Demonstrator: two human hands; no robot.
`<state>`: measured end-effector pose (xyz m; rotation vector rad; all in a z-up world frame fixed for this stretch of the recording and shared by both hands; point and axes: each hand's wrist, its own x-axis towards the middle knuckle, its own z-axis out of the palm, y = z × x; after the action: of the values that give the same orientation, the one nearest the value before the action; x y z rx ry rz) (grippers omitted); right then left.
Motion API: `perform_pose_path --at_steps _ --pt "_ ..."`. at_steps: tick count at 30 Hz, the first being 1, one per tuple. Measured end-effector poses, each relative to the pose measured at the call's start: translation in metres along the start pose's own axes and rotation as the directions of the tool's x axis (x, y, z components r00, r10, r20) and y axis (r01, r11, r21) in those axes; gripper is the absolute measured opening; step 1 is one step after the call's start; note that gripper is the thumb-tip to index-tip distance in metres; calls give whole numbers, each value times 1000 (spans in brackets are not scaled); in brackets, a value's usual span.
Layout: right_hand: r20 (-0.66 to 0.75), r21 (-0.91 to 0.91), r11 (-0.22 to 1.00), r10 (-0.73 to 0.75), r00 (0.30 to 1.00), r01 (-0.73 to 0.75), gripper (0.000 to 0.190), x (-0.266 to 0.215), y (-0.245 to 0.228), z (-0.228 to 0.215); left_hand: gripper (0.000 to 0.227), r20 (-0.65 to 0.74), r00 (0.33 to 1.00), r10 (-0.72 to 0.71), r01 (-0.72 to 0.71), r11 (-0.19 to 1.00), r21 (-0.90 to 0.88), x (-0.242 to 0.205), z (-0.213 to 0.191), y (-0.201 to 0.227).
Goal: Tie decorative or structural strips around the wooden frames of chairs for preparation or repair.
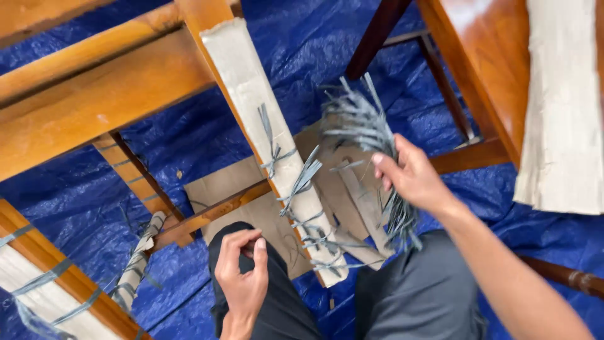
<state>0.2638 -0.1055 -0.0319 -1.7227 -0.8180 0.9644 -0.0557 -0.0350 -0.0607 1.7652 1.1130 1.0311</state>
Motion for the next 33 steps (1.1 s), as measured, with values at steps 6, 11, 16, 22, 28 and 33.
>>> perform_pose_path --at_steps 6,11,16,22,28,33 --pt "-46 -21 995 -103 994 102 8 -32 -16 2 14 48 951 305 -301 950 -85 57 26 104" --pt "-122 -100 964 -258 959 246 7 -41 -7 7 13 101 901 422 -426 904 24 91 60 140" --pt "-148 -112 951 -303 941 288 7 -45 -2 13 20 130 959 253 -260 965 40 103 94 145" --pt "-125 -206 916 -373 920 344 11 -48 6 4 37 225 969 101 -112 993 39 102 125 162" --pt "-100 -228 908 -381 919 352 15 -43 17 6 22 165 981 105 -98 994 -54 106 141 154" --pt "-232 -229 943 -293 927 241 49 -32 66 46 15 -139 950 281 -310 909 -280 126 101 173"
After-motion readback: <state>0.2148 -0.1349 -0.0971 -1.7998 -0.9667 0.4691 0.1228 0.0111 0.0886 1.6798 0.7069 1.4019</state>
